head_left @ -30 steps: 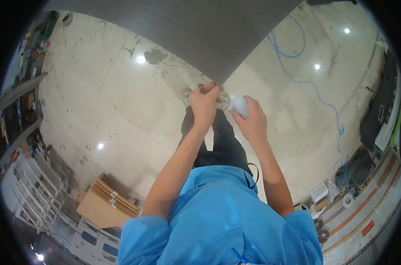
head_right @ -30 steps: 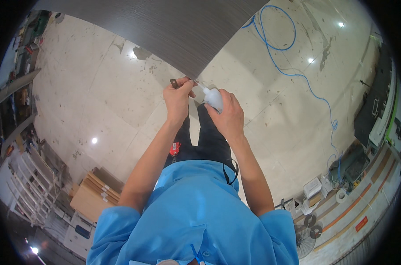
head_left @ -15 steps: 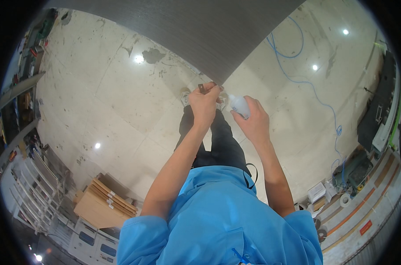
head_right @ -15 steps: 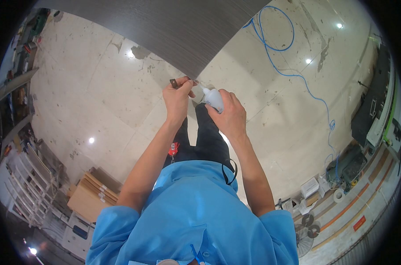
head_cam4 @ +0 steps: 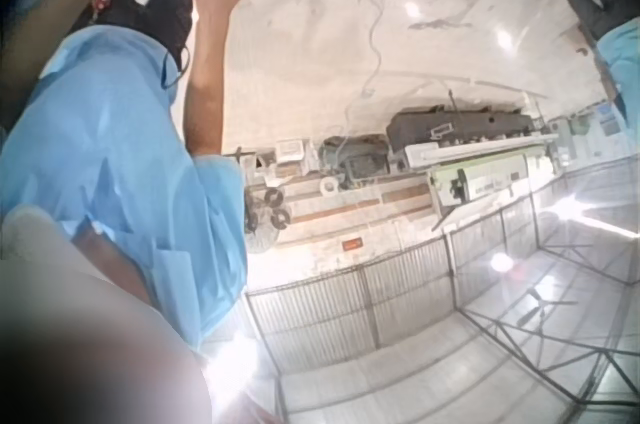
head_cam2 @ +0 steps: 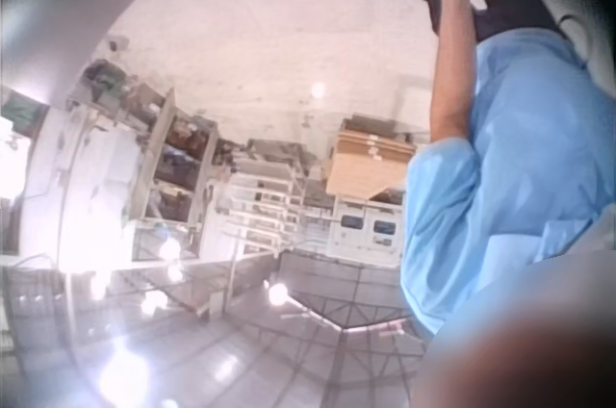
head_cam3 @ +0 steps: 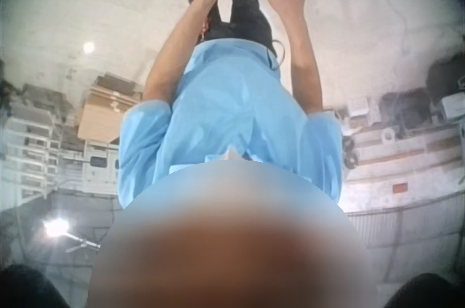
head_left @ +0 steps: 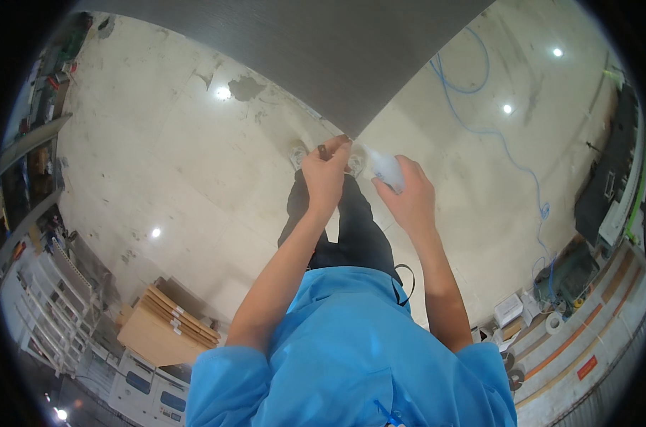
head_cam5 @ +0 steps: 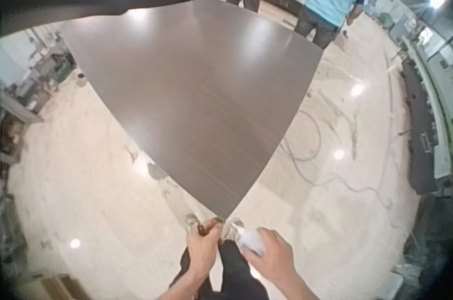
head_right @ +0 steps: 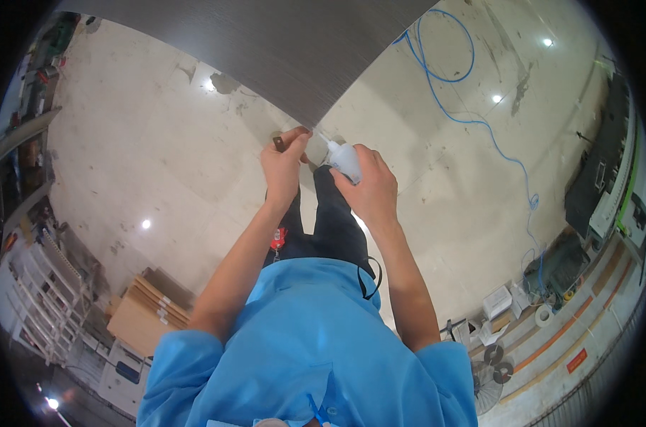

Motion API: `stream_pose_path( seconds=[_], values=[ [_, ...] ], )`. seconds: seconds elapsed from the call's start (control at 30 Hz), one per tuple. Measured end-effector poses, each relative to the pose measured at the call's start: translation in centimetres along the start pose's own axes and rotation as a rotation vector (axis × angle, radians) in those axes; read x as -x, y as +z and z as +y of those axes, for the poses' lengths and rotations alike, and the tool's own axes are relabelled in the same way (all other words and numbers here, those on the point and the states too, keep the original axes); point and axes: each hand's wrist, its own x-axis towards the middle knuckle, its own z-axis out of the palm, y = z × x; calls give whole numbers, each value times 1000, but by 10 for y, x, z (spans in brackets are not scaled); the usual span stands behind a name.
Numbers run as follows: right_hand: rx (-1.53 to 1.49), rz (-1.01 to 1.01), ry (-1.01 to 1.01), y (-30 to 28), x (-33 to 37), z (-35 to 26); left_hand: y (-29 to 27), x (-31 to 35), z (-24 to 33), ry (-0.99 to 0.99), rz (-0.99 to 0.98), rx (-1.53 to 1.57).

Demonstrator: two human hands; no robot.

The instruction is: The person applies a white adhesive from a bottle along the edge of a large gray sheet, then uses a small metal tool to spread and smooth the adhesive along the edge. The person repeatedly moves along the edge, applying and smoothing the adhesive in sections.

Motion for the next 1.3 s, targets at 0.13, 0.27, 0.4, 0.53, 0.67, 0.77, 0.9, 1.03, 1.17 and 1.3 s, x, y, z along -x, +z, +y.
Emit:
stream_pose_path(
  seconds=[0.13,0.27,0.4,0.53,0.67,0.77,0.9,1.03,1.17,1.3],
  values=[
    [-80,26,5,0,3,3,4,2,4,28,18,-85],
    [-110,52,7,2,5,7,6,-1,2,49,32,-103],
    [-96,99,-60,5,3,9,6,0,1,56,44,-85],
    [-96,77,-43,7,1,8,11,2,3,51,58,-60],
    [-55,42,6,5,2,4,15,4,4,47,86,-64],
    [-7,23,10,5,2,2,15,3,3,40,70,-72],
    [47,13,-20,5,0,1,14,3,2,49,77,-65],
    [87,22,-59,5,-1,0,13,3,2,49,66,-54],
    [133,16,-60,5,-1,-4,12,3,1,39,62,-24],
    [144,30,-72,5,-2,-7,11,2,0,57,45,-23]
  ],
)
